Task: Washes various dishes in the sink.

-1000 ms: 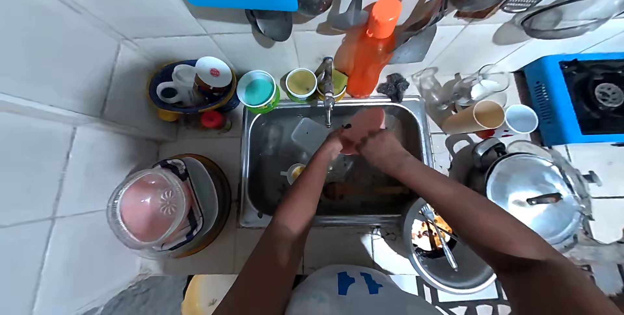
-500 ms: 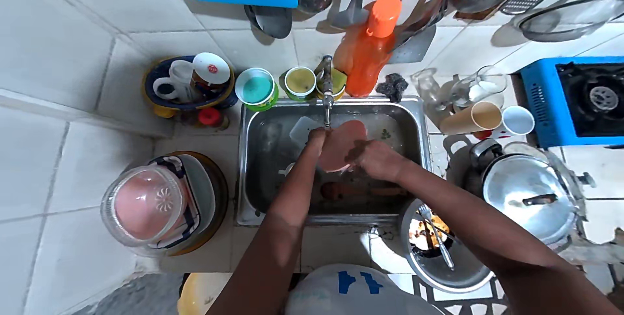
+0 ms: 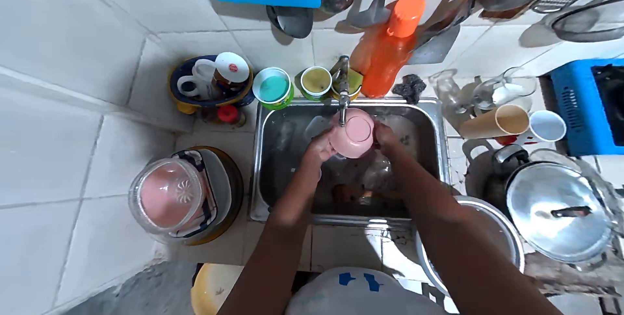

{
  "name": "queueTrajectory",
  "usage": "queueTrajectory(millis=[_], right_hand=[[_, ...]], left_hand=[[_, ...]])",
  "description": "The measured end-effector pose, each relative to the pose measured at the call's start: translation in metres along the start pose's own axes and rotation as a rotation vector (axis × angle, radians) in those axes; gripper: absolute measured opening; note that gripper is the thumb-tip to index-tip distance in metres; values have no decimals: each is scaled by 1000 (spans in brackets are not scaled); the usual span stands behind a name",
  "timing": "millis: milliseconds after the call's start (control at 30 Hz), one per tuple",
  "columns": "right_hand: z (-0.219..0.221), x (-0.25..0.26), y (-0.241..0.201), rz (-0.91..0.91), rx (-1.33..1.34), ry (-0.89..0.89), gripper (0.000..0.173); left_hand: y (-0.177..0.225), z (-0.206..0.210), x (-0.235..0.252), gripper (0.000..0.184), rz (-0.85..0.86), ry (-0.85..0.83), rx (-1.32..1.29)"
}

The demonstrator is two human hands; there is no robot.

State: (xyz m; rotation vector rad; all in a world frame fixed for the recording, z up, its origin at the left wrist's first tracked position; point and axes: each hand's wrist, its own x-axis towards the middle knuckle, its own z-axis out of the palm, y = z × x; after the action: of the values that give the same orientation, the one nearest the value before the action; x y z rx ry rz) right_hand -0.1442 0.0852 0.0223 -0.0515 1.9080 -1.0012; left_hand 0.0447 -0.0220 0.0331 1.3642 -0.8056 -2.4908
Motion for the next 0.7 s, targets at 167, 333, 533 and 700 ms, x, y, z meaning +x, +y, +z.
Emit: queueTrajectory(millis=[167,333,533,700], right_hand=[[60,-6,16,-387,-199,-37,38],[83,-33,31,-790,-1017,-147,54],[94,-30,44,-661,-1392,-324,41],[76,-26,16,-502,-1008,-365,41]], left_hand=[[35,-37,-60,34,106,97,12],[80,-63,-198,34,556,281,510],[72,-113,-339,30,1138,783,1227],[39,-177,-359,33,819,1141,1465]])
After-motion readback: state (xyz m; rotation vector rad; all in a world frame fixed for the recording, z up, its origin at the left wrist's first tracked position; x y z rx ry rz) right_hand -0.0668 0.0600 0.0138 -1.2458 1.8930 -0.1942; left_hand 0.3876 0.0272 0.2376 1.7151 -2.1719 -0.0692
